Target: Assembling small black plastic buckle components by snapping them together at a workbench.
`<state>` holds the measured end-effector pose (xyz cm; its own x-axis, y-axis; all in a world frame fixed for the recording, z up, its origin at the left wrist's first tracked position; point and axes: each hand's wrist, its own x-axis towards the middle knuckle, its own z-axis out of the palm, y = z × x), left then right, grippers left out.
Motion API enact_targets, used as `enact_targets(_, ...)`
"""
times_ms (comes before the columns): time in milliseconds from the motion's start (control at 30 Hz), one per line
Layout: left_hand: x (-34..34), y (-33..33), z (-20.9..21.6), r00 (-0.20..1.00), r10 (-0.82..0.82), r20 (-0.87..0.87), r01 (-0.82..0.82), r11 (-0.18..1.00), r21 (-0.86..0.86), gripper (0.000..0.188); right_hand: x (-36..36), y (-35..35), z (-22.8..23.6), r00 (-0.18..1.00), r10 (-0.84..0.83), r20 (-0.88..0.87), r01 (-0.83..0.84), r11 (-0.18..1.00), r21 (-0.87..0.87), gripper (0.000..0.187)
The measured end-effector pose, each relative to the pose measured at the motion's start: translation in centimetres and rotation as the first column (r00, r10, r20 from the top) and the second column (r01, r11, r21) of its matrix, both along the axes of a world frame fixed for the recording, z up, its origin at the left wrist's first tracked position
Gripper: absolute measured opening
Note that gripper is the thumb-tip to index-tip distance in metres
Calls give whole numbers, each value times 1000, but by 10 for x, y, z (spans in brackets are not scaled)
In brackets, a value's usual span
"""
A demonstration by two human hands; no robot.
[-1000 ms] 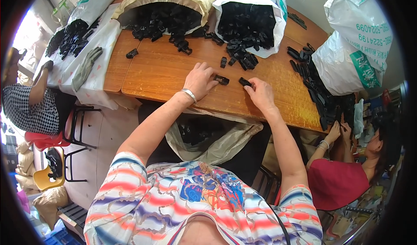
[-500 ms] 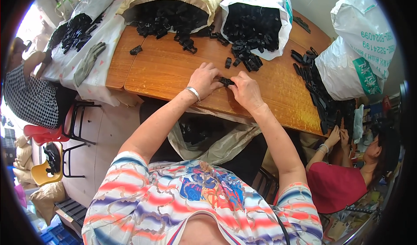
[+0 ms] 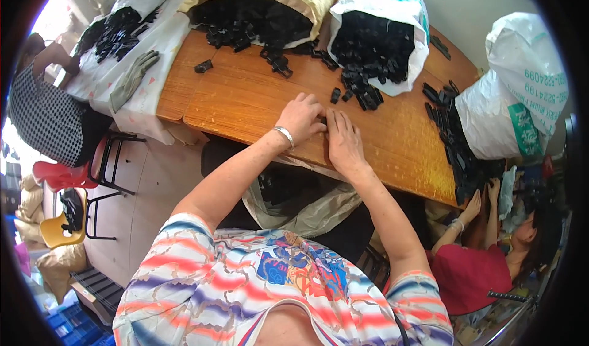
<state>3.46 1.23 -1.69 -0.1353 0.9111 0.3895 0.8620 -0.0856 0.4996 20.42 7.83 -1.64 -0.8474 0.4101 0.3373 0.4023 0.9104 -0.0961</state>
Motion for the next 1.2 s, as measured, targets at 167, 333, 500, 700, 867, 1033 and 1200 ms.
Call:
enact_targets(167, -2, 0, -6, 1000, 2, 14, -2, 1000, 25, 27, 4, -2, -1, 1000, -27, 13, 28, 991, -129, 49)
enact_targets(333, -35, -10, -1, 991, -83, 106, 72, 992, 102, 24, 25, -12, 8, 997, -55, -48, 48, 989, -137, 52)
enact_targets(500, -80, 2, 13, 951, 294, -98, -286, 954, 88, 21, 28, -12, 11, 977, -60, -204, 32, 990, -138, 41)
enact_targets(700, -74, 15, 11, 916, 362, -174, -374, 927, -36, 25, 24, -39, 27, 980, 118, -163, -157, 955, -251, 31)
enact_targets(867, -44, -3, 15, 970, 227, -82, -221, 973, 68, 17, 38, -81, 18, 966, 248, -78, -260, 908, -328, 36)
enact_targets(1033, -23, -20, 18, 998, 8, 60, -9, 1000, 8, 24, 19, -33, 33, 948, 185, -258, -266, 908, -324, 23)
enact_targets(1200, -8, -26, 14, 995, -57, 80, 55, 998, 28, 43, -25, 62, 23, 966, 66, -249, -60, 998, 32, 29)
